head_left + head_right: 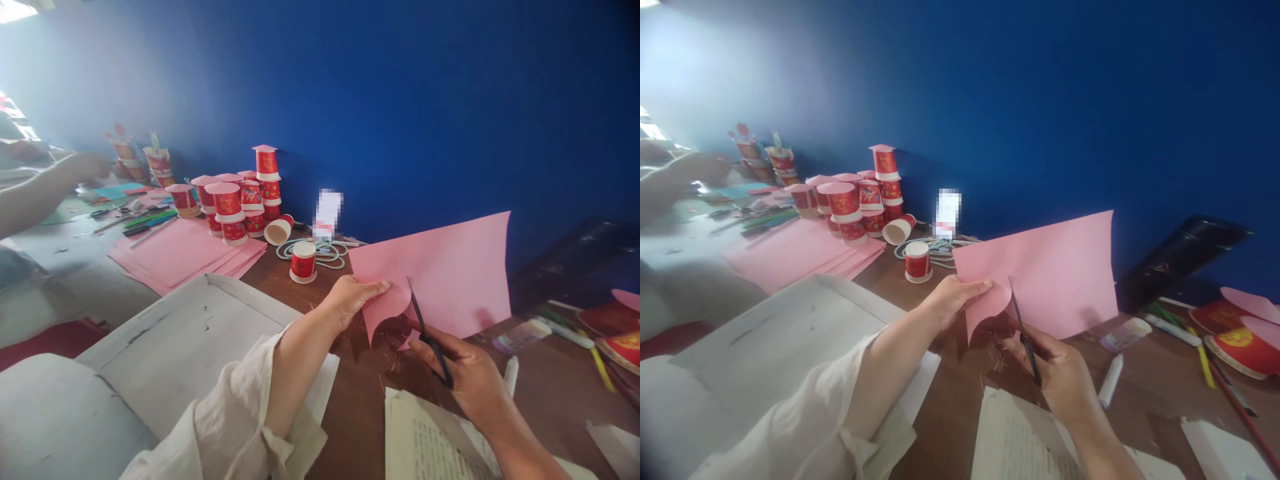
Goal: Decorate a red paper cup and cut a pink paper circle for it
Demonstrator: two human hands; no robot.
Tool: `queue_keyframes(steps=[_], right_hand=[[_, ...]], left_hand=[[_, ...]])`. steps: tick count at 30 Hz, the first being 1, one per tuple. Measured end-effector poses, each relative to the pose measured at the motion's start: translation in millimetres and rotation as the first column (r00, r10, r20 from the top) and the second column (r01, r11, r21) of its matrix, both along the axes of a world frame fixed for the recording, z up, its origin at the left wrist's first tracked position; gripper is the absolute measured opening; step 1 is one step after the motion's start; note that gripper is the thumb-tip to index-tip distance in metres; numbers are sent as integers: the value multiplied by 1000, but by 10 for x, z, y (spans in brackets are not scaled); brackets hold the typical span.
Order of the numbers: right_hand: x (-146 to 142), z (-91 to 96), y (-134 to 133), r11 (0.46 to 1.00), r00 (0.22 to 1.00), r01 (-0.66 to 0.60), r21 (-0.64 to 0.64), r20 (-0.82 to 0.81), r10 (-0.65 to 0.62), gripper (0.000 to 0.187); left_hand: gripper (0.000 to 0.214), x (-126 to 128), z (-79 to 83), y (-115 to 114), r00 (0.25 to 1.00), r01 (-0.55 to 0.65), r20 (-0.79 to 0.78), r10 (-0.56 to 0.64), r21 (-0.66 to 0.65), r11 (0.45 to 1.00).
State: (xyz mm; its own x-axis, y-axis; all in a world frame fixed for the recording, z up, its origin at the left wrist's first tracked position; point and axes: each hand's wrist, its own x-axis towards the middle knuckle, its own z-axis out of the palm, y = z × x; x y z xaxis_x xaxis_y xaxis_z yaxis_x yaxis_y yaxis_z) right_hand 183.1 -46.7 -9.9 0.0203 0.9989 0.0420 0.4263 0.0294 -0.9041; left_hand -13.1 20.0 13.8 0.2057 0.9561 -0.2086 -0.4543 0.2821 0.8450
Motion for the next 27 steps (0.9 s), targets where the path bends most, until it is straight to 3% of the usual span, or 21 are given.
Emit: queue_keyframes(steps=[10,16,23,27], right_hand=[[-26,66,-24,1000,999,-25,-15,25,25,53],[-34,37,-45,999,997,24,-30,-79,-26,60],[-119,86,-108,996,989,92,-20,-113,-93,54],[-66,100,-73,999,998,42,-30,-43,-44,54]], left_hand=[[35,-35,-18,5,1000,18,20,-19,33,999],[36,-44,14,3,1000,19,4,-19,16,1000],[39,-54,20,8,1000,27,-1,-27,30,999],[33,-66,39,-3,1000,30,-9,-30,31,999]])
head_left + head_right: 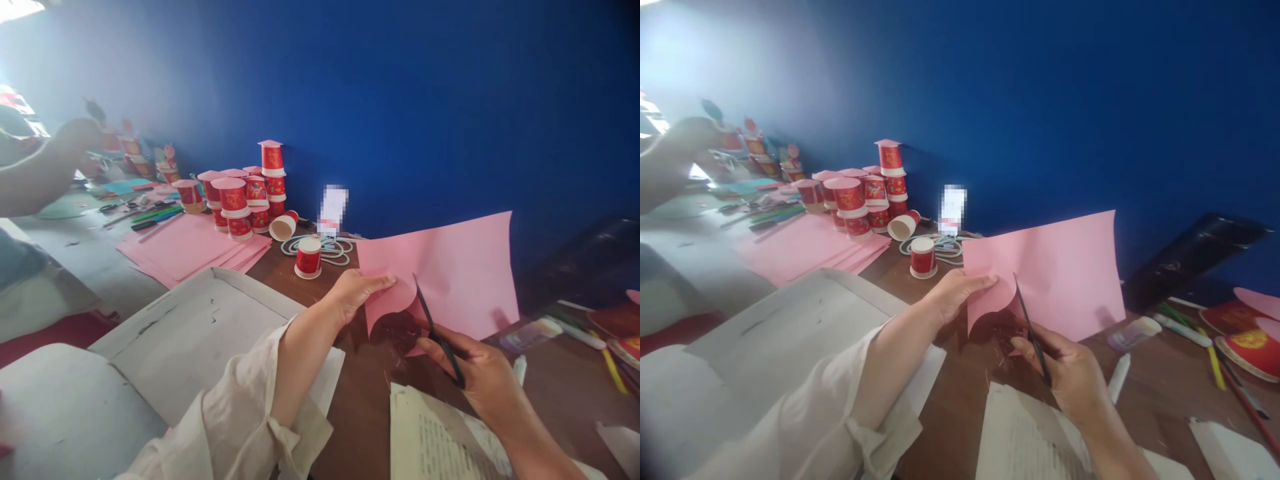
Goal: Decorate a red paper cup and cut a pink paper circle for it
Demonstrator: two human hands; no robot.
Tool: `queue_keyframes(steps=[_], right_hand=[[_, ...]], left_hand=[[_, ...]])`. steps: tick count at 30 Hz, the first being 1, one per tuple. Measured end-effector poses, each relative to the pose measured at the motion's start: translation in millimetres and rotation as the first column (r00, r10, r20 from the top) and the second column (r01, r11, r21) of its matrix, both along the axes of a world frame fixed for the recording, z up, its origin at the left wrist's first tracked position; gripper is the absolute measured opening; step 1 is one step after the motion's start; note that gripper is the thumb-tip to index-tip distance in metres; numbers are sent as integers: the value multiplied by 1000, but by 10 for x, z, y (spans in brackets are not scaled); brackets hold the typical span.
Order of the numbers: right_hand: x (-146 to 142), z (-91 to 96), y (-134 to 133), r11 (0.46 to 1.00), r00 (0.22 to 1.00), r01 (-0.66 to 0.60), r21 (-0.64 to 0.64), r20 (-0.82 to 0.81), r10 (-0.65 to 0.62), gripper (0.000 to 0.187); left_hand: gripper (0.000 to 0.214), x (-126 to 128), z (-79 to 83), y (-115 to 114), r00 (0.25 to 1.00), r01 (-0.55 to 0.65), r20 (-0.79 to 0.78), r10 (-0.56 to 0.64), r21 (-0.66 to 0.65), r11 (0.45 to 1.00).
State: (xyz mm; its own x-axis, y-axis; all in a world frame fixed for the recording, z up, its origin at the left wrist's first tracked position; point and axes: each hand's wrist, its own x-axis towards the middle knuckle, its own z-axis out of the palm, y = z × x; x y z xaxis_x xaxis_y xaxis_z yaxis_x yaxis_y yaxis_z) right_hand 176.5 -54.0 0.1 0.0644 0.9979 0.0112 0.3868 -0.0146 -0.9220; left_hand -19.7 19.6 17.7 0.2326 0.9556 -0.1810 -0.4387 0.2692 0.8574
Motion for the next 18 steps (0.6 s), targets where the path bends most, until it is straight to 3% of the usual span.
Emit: queue_keyframes(steps=[3,8,18], right_hand=[[45,0,28,998,997,-59,-12,49,59,57],[38,-11,10,999,999,-15,43,45,14,57],[110,-119,85,999,994,-44,25,105,41,67]], left_hand=[[30,-11,13,-13,1000,2,-12,-2,1,1000],[39,-29,-5,6,998,3,-70,-1,35,999],[49,-50,-66,74,974,53,-223,-36,71,996]])
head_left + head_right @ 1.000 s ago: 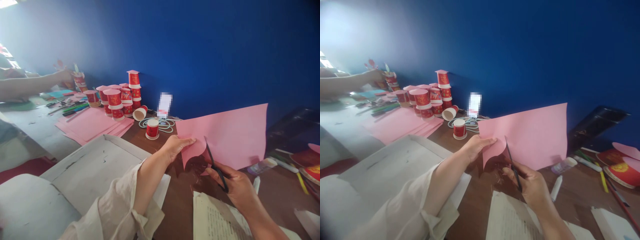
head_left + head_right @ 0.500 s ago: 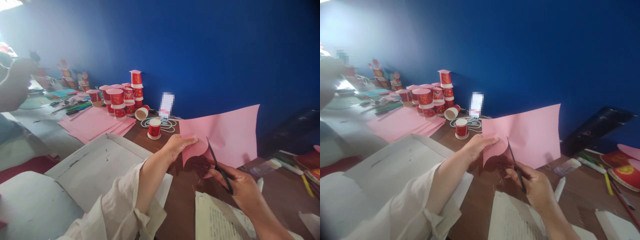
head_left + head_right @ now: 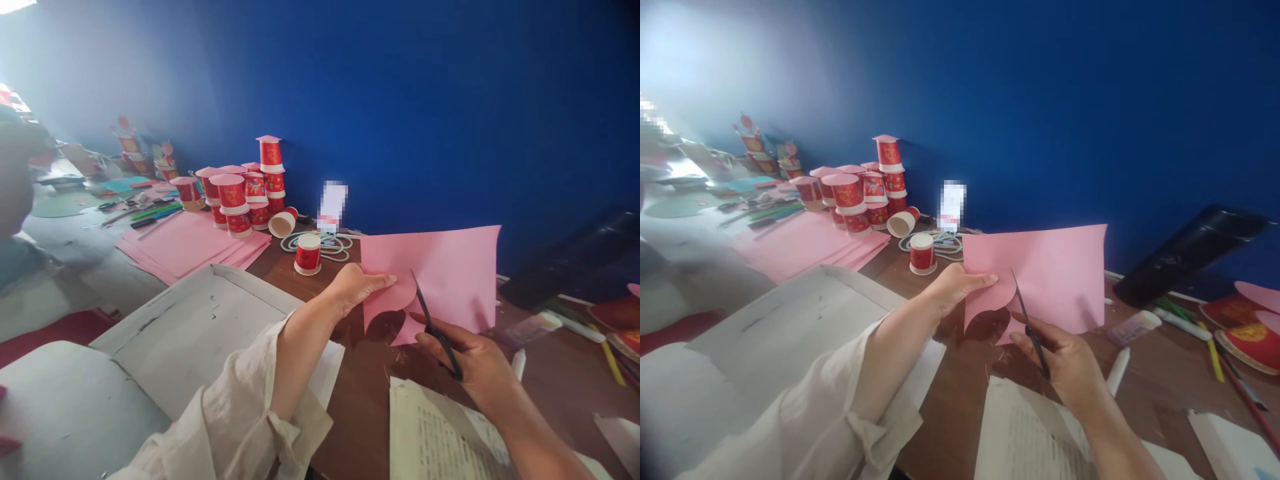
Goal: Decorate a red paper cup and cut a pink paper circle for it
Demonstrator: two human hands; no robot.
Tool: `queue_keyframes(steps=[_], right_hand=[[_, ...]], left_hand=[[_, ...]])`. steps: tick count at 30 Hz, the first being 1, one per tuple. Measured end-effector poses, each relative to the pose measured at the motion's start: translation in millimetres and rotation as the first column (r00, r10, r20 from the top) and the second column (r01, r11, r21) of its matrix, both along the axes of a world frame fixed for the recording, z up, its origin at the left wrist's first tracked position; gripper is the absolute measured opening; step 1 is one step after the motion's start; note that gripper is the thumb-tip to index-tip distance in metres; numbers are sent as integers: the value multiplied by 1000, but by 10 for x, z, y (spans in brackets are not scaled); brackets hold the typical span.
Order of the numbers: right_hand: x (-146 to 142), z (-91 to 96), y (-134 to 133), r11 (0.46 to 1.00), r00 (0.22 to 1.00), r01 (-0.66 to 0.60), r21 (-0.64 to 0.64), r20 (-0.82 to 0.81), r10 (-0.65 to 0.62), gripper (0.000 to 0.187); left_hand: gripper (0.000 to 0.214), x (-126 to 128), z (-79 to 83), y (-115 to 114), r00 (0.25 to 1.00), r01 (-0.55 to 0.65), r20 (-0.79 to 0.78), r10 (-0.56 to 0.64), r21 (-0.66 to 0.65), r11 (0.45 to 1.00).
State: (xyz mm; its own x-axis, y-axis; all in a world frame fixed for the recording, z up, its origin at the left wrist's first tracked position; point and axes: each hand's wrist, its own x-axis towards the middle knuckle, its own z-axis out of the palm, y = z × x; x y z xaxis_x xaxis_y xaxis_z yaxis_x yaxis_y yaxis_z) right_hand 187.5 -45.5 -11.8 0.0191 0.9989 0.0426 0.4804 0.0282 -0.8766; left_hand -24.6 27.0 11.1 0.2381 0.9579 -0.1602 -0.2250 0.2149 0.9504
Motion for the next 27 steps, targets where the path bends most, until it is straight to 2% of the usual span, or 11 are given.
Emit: queue_keyframes(steps=[5,10,14,19,27], right_hand=[[-130,112,-103,998,998,59,15,-20,-59,65],[-172,154,-129,998,997,56,5,-44,-56,61],[-124,135,-98,998,998,58,10,-19,-58,61],[-60,110,-61,1000,1000,-10,-4,1,10,59],[-102,139,-123,997,995,51,50,86,-55,60]], left_hand=[[50,-20,29,-35,996,58,66,-57,-13,998],[43,-32,101,-88,995,99,36,-97,-55,994],[36,-36,120,-89,995,97,-6,-97,-46,994],[33,-31,98,-57,995,97,14,-97,-19,995],[27,-83,213,-213,998,59,29,-59,23,998]])
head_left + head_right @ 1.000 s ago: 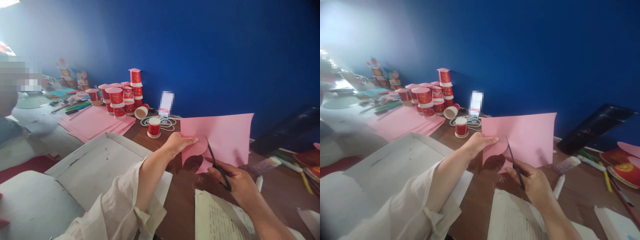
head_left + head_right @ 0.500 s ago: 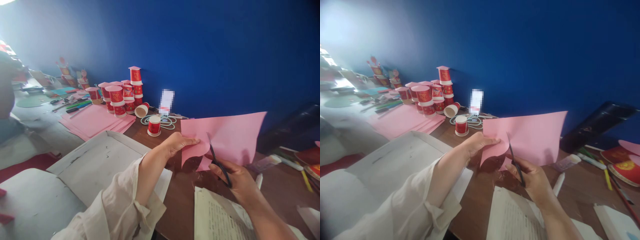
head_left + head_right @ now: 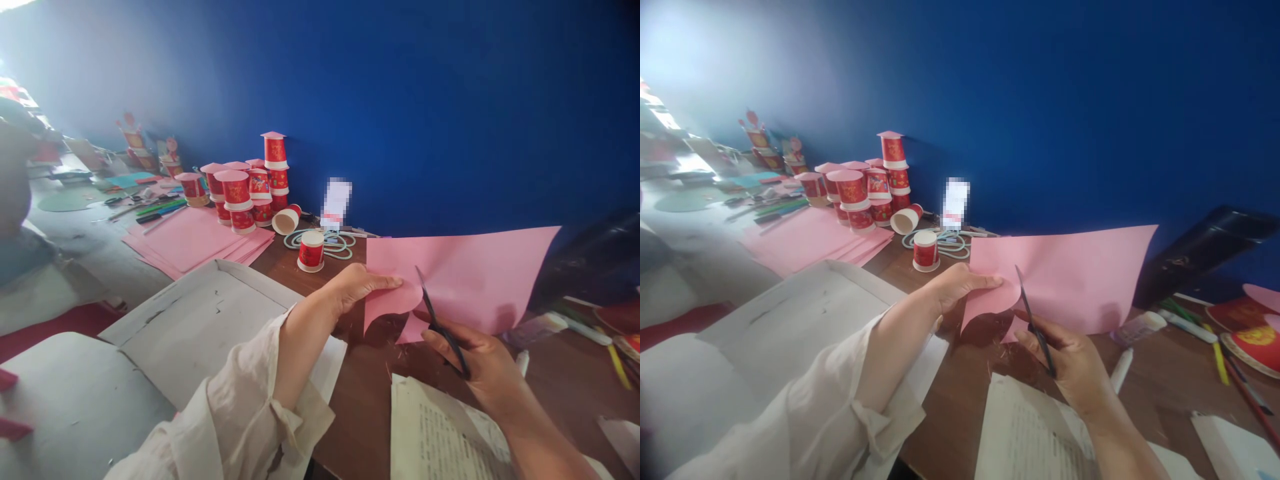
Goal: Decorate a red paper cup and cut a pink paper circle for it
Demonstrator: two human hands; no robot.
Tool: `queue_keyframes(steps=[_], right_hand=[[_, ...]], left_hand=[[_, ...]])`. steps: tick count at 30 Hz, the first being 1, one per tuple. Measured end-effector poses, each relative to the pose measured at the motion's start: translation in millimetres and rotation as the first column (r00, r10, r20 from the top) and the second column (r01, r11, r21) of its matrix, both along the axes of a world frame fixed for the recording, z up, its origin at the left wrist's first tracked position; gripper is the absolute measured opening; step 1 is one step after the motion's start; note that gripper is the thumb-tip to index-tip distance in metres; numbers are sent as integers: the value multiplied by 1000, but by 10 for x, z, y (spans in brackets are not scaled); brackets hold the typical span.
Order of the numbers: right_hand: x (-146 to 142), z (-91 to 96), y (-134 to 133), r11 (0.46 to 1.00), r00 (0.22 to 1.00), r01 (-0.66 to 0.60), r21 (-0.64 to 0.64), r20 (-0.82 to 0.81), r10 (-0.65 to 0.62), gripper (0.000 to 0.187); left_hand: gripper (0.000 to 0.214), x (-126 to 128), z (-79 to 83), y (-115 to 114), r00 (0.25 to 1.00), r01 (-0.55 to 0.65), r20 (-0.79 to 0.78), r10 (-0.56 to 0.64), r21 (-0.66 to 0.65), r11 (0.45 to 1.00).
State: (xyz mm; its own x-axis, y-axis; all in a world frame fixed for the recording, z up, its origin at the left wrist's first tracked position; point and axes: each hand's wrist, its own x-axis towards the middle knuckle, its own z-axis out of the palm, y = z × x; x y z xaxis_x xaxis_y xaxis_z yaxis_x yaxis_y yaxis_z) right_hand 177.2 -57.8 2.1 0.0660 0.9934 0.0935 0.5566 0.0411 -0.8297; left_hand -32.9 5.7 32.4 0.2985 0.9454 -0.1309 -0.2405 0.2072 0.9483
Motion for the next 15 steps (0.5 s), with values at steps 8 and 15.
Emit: queue_keyframes(steps=[8,15], right_hand=[[163,-95,118,995,995,-98,-25,11,98,56],[121,-44,78,997,998,-54,-62,-23,52,62]], left_hand=[[21,-46,56,-8,998,-22,-64,22,5,1000],[16,-61,83,16,997,8,-82,-10,-16,1000]])
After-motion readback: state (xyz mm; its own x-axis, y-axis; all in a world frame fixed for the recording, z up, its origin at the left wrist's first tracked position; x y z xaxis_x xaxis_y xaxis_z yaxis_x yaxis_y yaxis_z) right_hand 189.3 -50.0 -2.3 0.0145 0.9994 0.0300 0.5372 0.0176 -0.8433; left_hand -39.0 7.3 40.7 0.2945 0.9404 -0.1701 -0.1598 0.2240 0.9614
